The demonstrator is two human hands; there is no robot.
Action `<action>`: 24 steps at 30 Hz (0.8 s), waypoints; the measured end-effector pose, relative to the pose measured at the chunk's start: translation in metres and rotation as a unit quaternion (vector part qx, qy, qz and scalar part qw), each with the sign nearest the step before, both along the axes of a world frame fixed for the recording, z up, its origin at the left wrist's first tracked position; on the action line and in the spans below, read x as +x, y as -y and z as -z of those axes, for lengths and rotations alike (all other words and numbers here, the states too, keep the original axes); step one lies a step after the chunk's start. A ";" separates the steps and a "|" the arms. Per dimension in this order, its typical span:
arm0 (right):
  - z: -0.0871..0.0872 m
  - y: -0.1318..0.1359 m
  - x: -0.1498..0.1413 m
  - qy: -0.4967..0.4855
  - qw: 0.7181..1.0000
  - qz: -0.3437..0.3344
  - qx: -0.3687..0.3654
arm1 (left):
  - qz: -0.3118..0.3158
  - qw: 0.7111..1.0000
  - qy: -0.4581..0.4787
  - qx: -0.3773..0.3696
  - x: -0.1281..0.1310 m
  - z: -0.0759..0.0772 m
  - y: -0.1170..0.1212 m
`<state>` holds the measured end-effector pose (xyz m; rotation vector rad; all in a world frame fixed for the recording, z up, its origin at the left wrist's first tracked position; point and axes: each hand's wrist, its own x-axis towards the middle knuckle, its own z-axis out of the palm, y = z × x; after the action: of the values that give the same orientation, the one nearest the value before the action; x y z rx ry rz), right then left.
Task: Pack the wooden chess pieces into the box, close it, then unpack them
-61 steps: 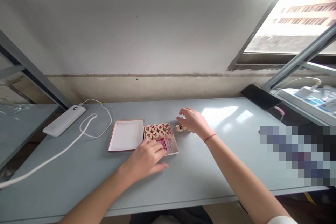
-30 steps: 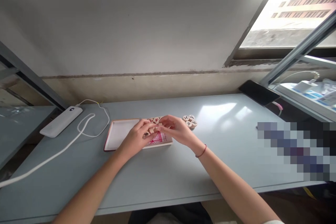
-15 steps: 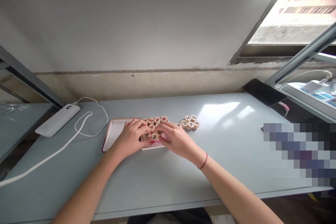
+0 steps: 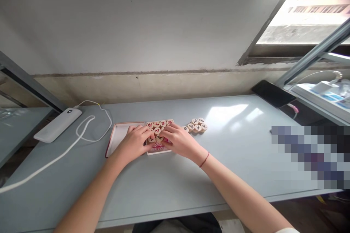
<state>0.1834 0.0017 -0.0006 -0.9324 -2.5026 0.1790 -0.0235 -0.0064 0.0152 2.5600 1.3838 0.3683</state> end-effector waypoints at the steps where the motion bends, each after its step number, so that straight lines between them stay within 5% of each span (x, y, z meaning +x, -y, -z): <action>1: -0.001 -0.001 0.000 -0.004 1.000 0.000 -0.002 | 0.001 1.000 -0.003 0.003 0.000 0.000 0.000; 5: -0.010 -0.007 0.018 -0.032 0.998 0.054 -0.026 | 0.010 1.000 0.005 0.010 0.002 -0.002 0.002; 9: -0.019 -0.022 0.055 -0.013 0.952 0.289 -0.098 | 0.010 0.999 0.018 0.027 0.004 -0.006 0.003; 11: -0.021 -0.029 0.071 0.016 0.928 0.339 -0.152 | 0.011 0.999 0.019 0.032 0.004 -0.006 0.004; 24: -0.025 -0.038 0.082 0.075 0.897 0.368 -0.232 | 0.019 0.998 0.028 0.051 0.005 0.000 0.002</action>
<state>0.2656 0.0396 0.0246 -2.0810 -2.0695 0.4748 -0.0184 -0.0083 0.0155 2.6315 1.3288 0.5118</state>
